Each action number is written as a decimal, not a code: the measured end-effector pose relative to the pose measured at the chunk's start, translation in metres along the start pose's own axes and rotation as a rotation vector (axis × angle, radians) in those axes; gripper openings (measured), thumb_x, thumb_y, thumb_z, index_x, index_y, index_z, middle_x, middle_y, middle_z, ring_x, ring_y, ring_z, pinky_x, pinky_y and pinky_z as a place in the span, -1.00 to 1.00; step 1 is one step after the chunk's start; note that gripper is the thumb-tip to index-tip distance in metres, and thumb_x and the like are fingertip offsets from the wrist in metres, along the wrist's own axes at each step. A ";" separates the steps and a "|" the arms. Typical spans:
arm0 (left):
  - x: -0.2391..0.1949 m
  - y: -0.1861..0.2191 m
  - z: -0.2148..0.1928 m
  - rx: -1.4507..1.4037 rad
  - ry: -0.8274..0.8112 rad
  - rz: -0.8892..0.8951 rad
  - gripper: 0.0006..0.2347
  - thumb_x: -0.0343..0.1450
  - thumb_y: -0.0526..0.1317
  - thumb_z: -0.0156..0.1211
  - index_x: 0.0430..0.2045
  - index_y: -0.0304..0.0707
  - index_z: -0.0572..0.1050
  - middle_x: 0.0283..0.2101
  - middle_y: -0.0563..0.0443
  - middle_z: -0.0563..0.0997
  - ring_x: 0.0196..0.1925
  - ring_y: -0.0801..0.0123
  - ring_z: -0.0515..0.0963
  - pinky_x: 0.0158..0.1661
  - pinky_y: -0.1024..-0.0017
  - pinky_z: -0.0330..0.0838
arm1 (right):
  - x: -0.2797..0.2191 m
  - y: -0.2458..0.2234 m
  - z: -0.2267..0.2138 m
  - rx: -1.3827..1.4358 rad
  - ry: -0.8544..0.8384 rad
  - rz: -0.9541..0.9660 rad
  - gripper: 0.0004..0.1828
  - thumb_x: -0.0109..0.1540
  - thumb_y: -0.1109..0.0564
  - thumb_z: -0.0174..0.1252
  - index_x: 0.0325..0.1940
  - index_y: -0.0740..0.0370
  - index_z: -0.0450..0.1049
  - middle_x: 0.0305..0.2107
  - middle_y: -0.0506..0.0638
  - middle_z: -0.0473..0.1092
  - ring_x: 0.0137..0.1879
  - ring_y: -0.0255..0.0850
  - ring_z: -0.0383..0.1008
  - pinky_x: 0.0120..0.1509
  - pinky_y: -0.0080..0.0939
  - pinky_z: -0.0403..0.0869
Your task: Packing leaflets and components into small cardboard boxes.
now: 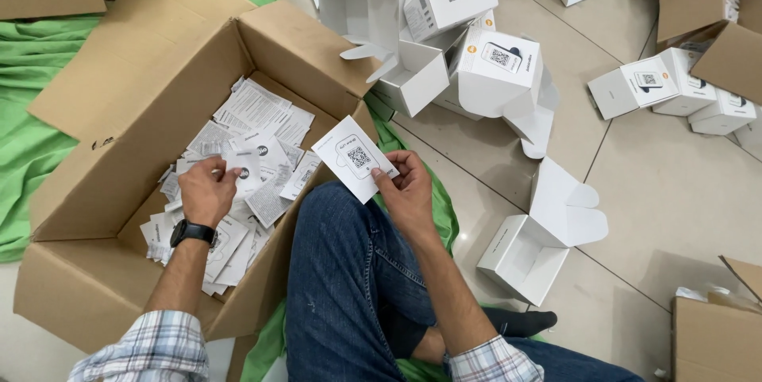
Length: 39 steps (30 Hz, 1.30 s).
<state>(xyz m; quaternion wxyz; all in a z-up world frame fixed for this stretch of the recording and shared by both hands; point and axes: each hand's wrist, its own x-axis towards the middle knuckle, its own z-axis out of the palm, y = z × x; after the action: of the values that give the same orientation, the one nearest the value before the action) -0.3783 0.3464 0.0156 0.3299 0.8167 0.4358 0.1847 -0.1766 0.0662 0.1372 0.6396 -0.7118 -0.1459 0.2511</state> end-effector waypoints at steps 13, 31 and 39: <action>-0.035 0.156 -0.048 -0.515 -0.004 -0.049 -0.83 0.50 -0.33 0.24 -0.10 -0.46 0.51 -0.43 -0.05 0.68 -0.49 0.57 0.54 -0.49 0.58 0.37 | 0.005 0.000 0.026 0.162 0.085 -0.140 -0.85 0.29 0.32 0.21 -0.13 0.29 0.36 -0.39 -0.04 0.46 -0.37 -0.44 0.36 -0.36 -0.42 0.33; -0.047 0.208 -0.035 -0.949 -0.533 -0.012 -0.76 0.53 -0.29 0.12 0.03 -0.44 0.53 -0.26 -0.08 0.71 -0.30 0.53 0.67 -0.28 0.56 0.59 | 0.003 -0.043 0.012 0.002 -0.134 -0.244 -0.66 0.26 0.19 0.31 0.08 0.33 0.47 -0.21 0.03 0.56 -0.14 -0.33 0.61 -0.12 -0.33 0.66; -0.045 0.210 -0.034 -0.926 -0.616 0.048 -0.68 0.44 -0.34 0.19 0.10 -0.39 0.45 -0.08 -0.08 0.69 -0.11 0.47 0.70 -0.11 0.48 0.64 | 0.000 -0.031 0.012 0.020 -0.234 -0.132 -0.67 0.28 0.21 0.24 0.11 0.32 0.41 -0.15 0.06 0.55 -0.05 -0.33 0.59 0.05 -0.28 0.60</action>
<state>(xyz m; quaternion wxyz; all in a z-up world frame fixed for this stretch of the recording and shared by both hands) -0.2992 0.2371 0.1867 0.7622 0.6125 0.1736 0.1171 -0.1791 0.0806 0.1669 0.6406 -0.6598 -0.2636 0.2911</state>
